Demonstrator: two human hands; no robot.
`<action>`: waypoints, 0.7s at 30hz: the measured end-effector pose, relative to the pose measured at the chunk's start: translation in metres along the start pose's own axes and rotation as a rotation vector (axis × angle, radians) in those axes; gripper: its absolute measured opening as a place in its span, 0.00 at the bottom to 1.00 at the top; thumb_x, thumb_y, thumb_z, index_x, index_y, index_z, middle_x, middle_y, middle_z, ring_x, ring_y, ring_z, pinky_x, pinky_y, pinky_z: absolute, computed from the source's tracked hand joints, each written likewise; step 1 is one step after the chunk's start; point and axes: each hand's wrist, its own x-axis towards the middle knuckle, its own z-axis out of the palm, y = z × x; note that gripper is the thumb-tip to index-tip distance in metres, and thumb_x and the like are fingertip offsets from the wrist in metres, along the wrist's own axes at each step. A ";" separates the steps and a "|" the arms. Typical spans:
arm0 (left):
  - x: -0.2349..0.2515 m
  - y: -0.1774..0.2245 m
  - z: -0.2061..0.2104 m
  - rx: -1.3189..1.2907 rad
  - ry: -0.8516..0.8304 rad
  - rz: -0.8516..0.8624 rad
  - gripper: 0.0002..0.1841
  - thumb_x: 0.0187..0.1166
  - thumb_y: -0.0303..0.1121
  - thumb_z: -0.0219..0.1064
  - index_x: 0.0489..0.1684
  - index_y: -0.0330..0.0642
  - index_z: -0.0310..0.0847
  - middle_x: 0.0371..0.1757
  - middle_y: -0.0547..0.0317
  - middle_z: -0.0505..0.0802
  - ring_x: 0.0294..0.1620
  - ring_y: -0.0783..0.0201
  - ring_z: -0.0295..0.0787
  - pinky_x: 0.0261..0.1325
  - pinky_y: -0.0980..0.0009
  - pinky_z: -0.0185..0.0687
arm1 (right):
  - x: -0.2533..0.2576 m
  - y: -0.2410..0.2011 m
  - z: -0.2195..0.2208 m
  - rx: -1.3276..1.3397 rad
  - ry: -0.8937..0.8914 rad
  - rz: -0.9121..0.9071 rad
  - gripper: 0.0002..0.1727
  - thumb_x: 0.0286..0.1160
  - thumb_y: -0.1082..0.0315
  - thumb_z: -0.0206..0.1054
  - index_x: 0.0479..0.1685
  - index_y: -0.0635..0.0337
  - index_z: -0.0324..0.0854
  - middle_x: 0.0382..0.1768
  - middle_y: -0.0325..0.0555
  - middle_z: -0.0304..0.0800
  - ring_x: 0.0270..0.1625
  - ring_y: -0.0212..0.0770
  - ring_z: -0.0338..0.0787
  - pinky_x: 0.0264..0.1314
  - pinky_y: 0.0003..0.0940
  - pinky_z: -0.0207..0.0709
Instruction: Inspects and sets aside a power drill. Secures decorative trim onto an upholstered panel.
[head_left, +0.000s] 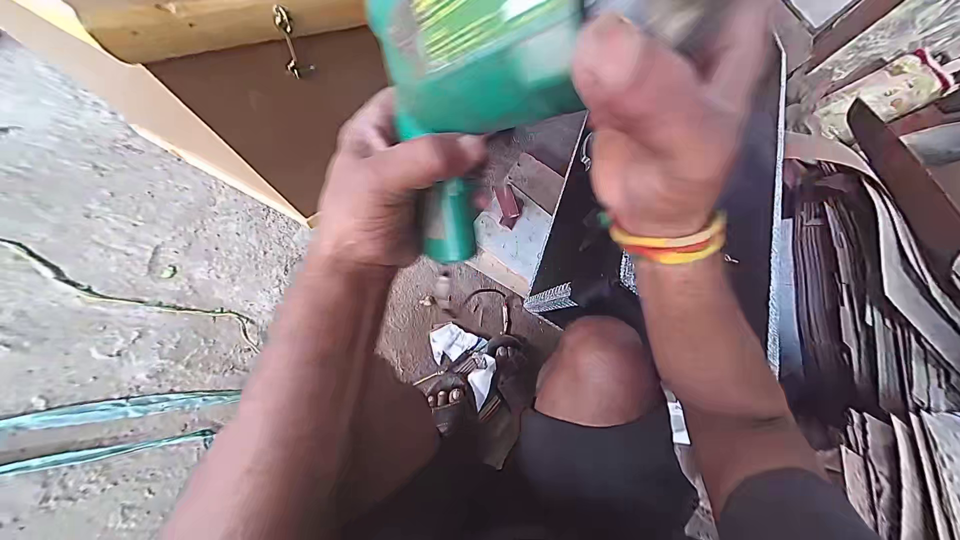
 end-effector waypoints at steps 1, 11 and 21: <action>0.001 0.004 -0.014 0.122 0.064 0.027 0.22 0.66 0.31 0.72 0.60 0.49 0.76 0.42 0.59 0.92 0.30 0.63 0.92 0.29 0.65 0.94 | -0.001 0.005 0.006 0.096 0.057 0.111 0.33 0.59 0.76 0.77 0.64 0.74 0.64 0.47 0.63 0.85 0.51 0.54 0.93 0.57 0.58 0.91; 0.014 -0.024 -0.015 0.912 0.418 0.042 0.45 0.48 0.52 0.89 0.70 0.51 0.72 0.50 0.62 0.93 0.41 0.64 0.96 0.42 0.59 0.97 | 0.005 0.038 -0.052 0.324 0.083 0.720 0.25 0.74 0.72 0.76 0.69 0.68 0.76 0.58 0.67 0.88 0.57 0.66 0.93 0.50 0.71 0.90; 0.028 -0.048 -0.002 1.182 0.534 -0.419 0.34 0.47 0.43 0.83 0.60 0.50 0.80 0.40 0.54 0.93 0.30 0.56 0.93 0.34 0.49 0.91 | -0.022 0.067 -0.106 0.457 0.053 1.110 0.29 0.71 0.53 0.78 0.72 0.50 0.79 0.66 0.51 0.86 0.62 0.57 0.90 0.54 0.61 0.88</action>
